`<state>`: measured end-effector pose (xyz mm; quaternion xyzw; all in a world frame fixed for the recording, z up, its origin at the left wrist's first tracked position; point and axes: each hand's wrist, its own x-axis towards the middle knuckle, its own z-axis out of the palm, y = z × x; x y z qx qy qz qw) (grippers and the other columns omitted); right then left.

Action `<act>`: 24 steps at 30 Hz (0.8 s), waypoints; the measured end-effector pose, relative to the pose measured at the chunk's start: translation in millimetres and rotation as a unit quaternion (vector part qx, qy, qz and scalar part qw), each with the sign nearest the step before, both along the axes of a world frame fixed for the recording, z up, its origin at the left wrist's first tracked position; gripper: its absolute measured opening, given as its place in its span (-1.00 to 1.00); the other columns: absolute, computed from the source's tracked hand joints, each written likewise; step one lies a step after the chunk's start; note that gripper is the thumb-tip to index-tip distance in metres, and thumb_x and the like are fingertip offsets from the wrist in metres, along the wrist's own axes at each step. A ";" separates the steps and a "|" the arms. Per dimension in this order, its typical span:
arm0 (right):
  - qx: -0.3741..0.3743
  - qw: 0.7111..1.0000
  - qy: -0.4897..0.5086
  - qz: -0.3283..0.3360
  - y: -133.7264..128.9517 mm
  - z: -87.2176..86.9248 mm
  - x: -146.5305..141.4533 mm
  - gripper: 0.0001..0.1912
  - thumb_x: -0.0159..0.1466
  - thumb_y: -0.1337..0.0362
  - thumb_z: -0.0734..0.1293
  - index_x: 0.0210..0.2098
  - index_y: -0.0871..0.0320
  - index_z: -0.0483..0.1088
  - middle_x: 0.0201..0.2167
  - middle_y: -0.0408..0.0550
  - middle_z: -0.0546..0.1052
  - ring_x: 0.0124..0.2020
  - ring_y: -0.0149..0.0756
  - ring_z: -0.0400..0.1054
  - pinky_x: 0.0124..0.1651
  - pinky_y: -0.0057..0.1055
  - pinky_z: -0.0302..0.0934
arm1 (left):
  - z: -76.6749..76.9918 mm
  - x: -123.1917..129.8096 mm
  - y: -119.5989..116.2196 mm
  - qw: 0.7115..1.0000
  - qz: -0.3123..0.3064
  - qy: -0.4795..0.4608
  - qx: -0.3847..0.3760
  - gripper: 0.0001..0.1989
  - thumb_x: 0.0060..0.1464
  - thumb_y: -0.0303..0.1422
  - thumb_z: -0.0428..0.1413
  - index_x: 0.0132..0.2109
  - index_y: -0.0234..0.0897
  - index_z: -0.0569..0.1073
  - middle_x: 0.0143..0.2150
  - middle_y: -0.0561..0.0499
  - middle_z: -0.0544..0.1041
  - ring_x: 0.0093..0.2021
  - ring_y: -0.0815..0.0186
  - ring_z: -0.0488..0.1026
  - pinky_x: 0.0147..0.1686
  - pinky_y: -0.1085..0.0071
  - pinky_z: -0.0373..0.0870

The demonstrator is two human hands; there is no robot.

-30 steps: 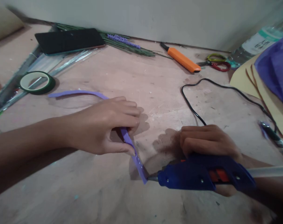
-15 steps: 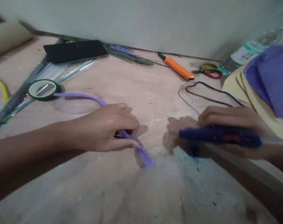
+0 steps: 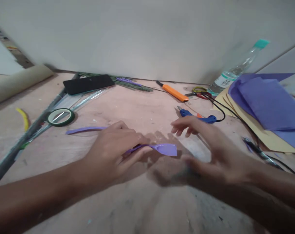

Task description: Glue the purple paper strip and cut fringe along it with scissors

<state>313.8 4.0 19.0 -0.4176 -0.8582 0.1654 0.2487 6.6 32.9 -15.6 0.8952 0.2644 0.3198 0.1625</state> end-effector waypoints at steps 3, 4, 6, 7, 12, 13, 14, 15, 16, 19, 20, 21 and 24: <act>-0.059 0.994 0.089 0.019 -13.6 -18.8 -26.6 -0.47 0.34 0.09 0.54 0.20 0.08 0.36 -0.14 0.00 0.65 -0.26 -0.12 0.57 -0.25 -0.25 0.48 | 0.6 -0.7 -2.1 0.999 0.011 -0.016 0.034 -0.81 0.59 -0.28 0.07 0.00 -0.13 0.58 -0.30 0.13 0.70 -0.39 0.30 0.52 -0.16 0.24 0.28; -0.059 0.990 0.126 0.007 -15.0 -24.8 -31.6 -0.51 0.35 0.10 0.56 0.15 0.09 0.38 -0.19 -0.01 0.64 -0.32 -0.18 0.53 -0.33 -0.31 0.44 | 0.9 -1.3 -2.2 0.999 0.010 -0.019 0.048 -0.84 0.58 -0.30 0.08 0.00 -0.13 0.56 -0.31 0.13 0.69 -0.40 0.30 0.52 -0.17 0.24 0.28; -0.066 0.980 0.189 -0.019 -15.3 -34.6 -37.2 -0.59 0.37 0.14 0.57 0.08 0.09 0.41 -0.24 -0.07 0.61 -0.38 -0.26 0.49 -0.41 -0.38 0.39 | 1.4 -2.7 -1.9 0.997 0.007 -0.021 0.077 -0.90 0.54 -0.34 0.10 0.01 -0.13 0.53 -0.35 0.14 0.65 -0.43 0.31 0.50 -0.20 0.24 0.29; -0.068 0.973 0.217 -0.026 -15.0 -38.3 -38.5 -0.63 0.38 0.17 0.58 0.05 0.09 0.42 -0.26 -0.10 0.60 -0.41 -0.29 0.48 -0.43 -0.40 0.38 | 1.6 -3.5 -1.7 0.996 0.004 -0.020 0.089 -0.91 0.52 -0.36 0.10 0.01 -0.12 0.52 -0.37 0.15 0.63 -0.44 0.32 0.50 -0.21 0.24 0.30; -0.046 0.943 0.328 -0.027 -16.9 -51.1 -38.8 -0.57 0.33 0.26 0.65 0.06 0.02 0.44 -0.27 -0.18 0.62 -0.44 -0.34 0.51 -0.44 -0.43 0.43 | 1.0 -5.4 -1.6 0.996 -0.002 -0.014 0.092 -0.88 0.46 -0.43 0.12 0.04 -0.11 0.50 -0.33 0.13 0.68 -0.45 0.31 0.53 -0.20 0.22 0.34; -0.032 0.939 0.342 -0.023 -18.0 -53.0 -38.7 -0.55 0.32 0.31 0.65 0.08 0.00 0.43 -0.26 -0.18 0.63 -0.43 -0.32 0.52 -0.43 -0.41 0.45 | 0.6 -5.2 -1.7 0.996 -0.004 -0.013 0.091 -0.88 0.45 -0.44 0.12 0.03 -0.11 0.49 -0.33 0.12 0.69 -0.45 0.31 0.52 -0.21 0.22 0.34; -0.017 0.935 0.354 -0.018 -19.1 -54.6 -38.6 -0.55 0.32 0.35 0.63 0.08 -0.03 0.44 -0.26 -0.18 0.64 -0.44 -0.31 0.52 -0.44 -0.38 0.44 | 0.3 -4.9 -2.0 0.996 -0.005 -0.013 0.091 -0.87 0.45 -0.44 0.12 0.03 -0.12 0.48 -0.33 0.12 0.69 -0.45 0.31 0.52 -0.22 0.23 0.34; -0.001 0.933 0.360 -0.010 -20.2 -55.7 -38.7 -0.57 0.31 0.38 0.61 0.06 -0.05 0.46 -0.29 -0.18 0.64 -0.45 -0.29 0.51 -0.47 -0.36 0.42 | 0.0 -4.6 -2.3 0.996 -0.004 -0.012 0.091 -0.88 0.44 -0.45 0.13 0.03 -0.13 0.48 -0.33 0.11 0.69 -0.44 0.30 0.53 -0.23 0.24 0.34; 0.010 0.934 0.357 -0.003 -21.1 -56.2 -39.0 -0.59 0.31 0.39 0.59 0.04 -0.06 0.47 -0.32 -0.18 0.63 -0.48 -0.27 0.50 -0.51 -0.34 0.40 | -0.2 -4.3 -2.6 0.996 -0.003 -0.013 0.092 -0.88 0.43 -0.45 0.13 0.02 -0.14 0.48 -0.33 0.10 0.68 -0.43 0.29 0.54 -0.24 0.25 0.34; 0.035 0.946 0.321 0.012 -22.5 -53.9 -40.9 -0.68 0.31 0.36 0.57 -0.01 -0.07 0.52 -0.38 -0.14 0.64 -0.57 -0.26 0.45 -0.63 -0.31 0.32 | 0.0 -3.8 -4.4 0.997 0.003 -0.008 0.083 -0.92 0.43 -0.42 0.14 0.00 -0.16 0.49 -0.34 0.09 0.65 -0.41 0.28 0.53 -0.29 0.29 0.32; 0.040 0.950 0.308 0.013 -22.4 -52.4 -41.6 -0.69 0.32 0.36 0.56 -0.01 -0.07 0.52 -0.38 -0.13 0.65 -0.59 -0.25 0.44 -0.65 -0.30 0.32 | 0.2 -3.8 -5.1 0.997 0.005 -0.009 0.079 -0.94 0.44 -0.41 0.14 -0.01 -0.16 0.49 -0.35 0.10 0.63 -0.42 0.28 0.51 -0.32 0.29 0.30; 0.045 0.953 0.300 0.014 -22.1 -50.7 -42.1 -0.70 0.33 0.35 0.55 -0.01 -0.09 0.53 -0.38 -0.13 0.67 -0.60 -0.24 0.45 -0.66 -0.29 0.34 | 0.4 -3.8 -5.8 0.997 0.007 -0.010 0.074 -0.95 0.45 -0.40 0.14 -0.02 -0.15 0.48 -0.36 0.10 0.62 -0.44 0.28 0.49 -0.34 0.30 0.29; 0.059 0.957 0.282 0.026 -20.2 -45.5 -40.9 -0.74 0.37 0.33 0.52 0.00 -0.11 0.54 -0.41 -0.14 0.68 -0.58 -0.19 0.51 -0.64 -0.28 0.41 | 1.5 -3.9 -8.5 0.998 0.006 -0.017 0.062 -0.93 0.44 -0.40 0.13 0.00 -0.13 0.46 -0.36 0.10 0.61 -0.45 0.28 0.46 -0.38 0.31 0.28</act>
